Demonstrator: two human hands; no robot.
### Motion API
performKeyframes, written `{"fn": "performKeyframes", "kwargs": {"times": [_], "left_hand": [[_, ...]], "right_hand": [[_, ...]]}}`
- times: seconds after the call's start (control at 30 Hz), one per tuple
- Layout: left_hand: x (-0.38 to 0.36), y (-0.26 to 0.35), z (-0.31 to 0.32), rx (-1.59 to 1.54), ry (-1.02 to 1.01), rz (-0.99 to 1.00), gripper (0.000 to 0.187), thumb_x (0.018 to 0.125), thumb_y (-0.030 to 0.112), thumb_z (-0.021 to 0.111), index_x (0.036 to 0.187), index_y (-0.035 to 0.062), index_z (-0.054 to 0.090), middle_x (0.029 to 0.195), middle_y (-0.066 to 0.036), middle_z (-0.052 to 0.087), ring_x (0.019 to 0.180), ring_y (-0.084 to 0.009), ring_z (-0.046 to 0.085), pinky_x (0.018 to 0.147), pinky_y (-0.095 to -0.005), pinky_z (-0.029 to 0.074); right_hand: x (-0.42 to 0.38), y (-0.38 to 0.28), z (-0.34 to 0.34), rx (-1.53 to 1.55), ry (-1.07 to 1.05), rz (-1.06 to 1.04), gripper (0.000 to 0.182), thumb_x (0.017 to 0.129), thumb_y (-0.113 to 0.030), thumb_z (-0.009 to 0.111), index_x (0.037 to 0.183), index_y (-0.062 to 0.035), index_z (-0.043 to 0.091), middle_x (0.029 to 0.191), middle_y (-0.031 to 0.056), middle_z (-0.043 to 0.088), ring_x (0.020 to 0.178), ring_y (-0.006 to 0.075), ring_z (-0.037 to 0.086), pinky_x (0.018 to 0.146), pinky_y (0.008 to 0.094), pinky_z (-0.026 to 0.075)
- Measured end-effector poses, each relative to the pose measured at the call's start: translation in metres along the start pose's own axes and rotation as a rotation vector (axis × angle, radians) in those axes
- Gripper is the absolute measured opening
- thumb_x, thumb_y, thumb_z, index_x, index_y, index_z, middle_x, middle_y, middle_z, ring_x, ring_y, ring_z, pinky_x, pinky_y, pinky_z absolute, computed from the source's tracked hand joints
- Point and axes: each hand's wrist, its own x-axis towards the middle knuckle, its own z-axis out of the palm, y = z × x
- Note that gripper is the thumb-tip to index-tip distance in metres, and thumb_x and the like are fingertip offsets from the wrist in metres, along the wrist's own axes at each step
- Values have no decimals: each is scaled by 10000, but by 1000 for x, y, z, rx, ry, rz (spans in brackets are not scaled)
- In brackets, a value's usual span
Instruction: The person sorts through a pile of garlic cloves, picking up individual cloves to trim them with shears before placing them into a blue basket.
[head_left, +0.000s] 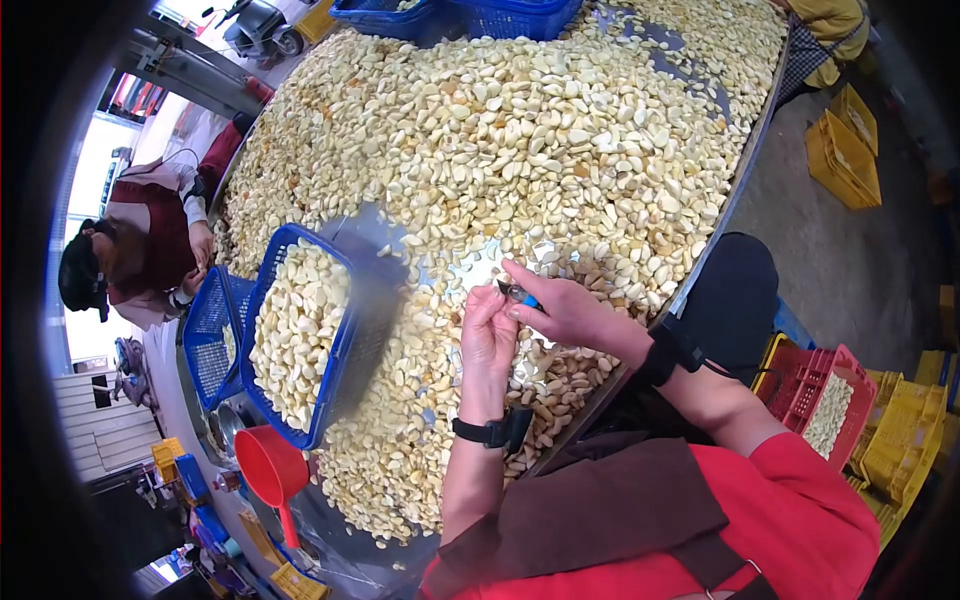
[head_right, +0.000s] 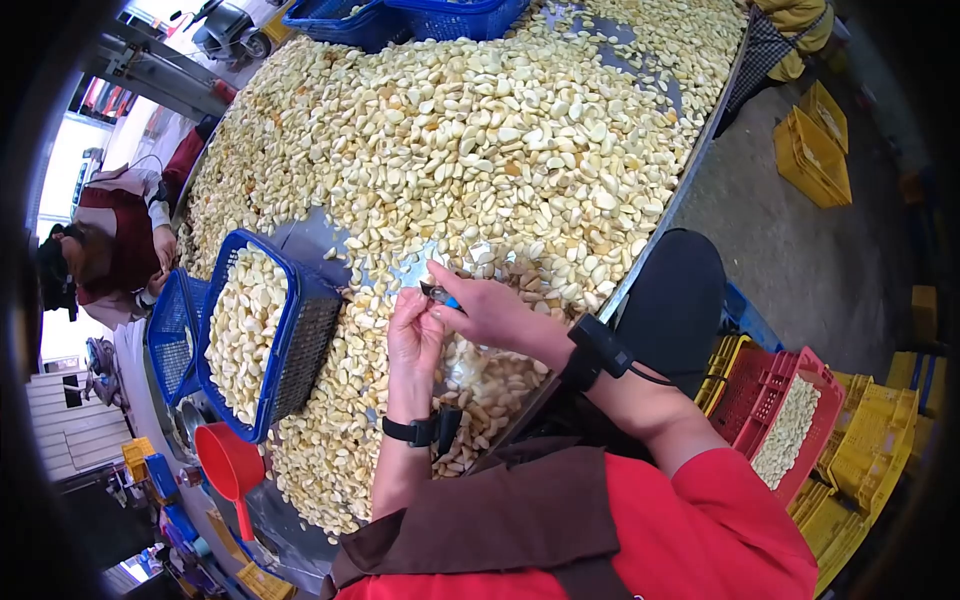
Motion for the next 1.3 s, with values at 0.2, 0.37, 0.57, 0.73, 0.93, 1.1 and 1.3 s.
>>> {"fn": "performKeyframes", "kwargs": {"times": [0.2, 0.37, 0.57, 0.73, 0.93, 1.1, 1.3], "left_hand": [[-4, 8, 8, 11, 36, -19, 153, 805, -89, 529, 925, 6, 518, 909, -121, 622, 885, -263, 638, 809, -325, 558], [-4, 40, 3, 403, 212, 137, 339, 728, -115, 513, 1035, 27, 526, 933, -77, 577, 938, -251, 610, 763, -316, 560], [28, -9, -23, 1994, -47, 680, 266, 704, -20, 626, 946, 88, 653, 856, -106, 514, 788, -259, 549, 696, -322, 467], [35, -7, -34, 2000, -35, 615, 227, 745, 4, 634, 959, 80, 650, 837, -71, 554, 734, -200, 556, 633, -287, 470], [5, 24, -2, 446, 173, -138, 238, 899, 91, 576, 1120, 4, 569, 910, -94, 629, 652, -60, 535, 585, -159, 492], [0, 27, -11, 245, 44, -169, 279, 917, 54, 512, 1190, -2, 522, 1028, -158, 614, 733, -128, 599, 634, -187, 528], [-1, 37, -8, 279, 105, -156, 358, 790, -19, 482, 1136, 46, 550, 1062, -89, 602, 876, -167, 609, 651, -253, 536]], "right_hand": [[10, 27, 9, 102, 268, -181, 604, 907, -272, 539, 1432, -90, 303, 839, 134, 660, 740, 270, 647, 638, 368, 492], [17, 19, -43, 824, 203, 506, 580, 939, -215, 492, 1462, -133, 256, 694, -18, 537, 482, 20, 400, 447, 167, 365], [21, 30, -41, 559, 226, 431, 533, 924, -237, 530, 1395, -54, 361, 747, -4, 576, 580, 43, 468, 528, 195, 399], [20, 57, -32, 100, 370, 234, 443, 901, -267, 572, 1252, -5, 505, 838, 63, 637, 720, 135, 578, 674, 261, 474], [20, 43, -33, 116, 224, 324, 474, 872, -290, 605, 1242, -8, 513, 886, 129, 649, 774, 199, 609, 745, 298, 482], [16, 47, -30, -32, 245, 328, 476, 867, -312, 595, 1253, -45, 517, 852, 146, 648, 760, 233, 629, 711, 323, 484], [16, 43, -36, -19, 236, 357, 474, 861, -321, 601, 1255, -70, 519, 807, 132, 641, 732, 252, 625, 687, 346, 482]]}}
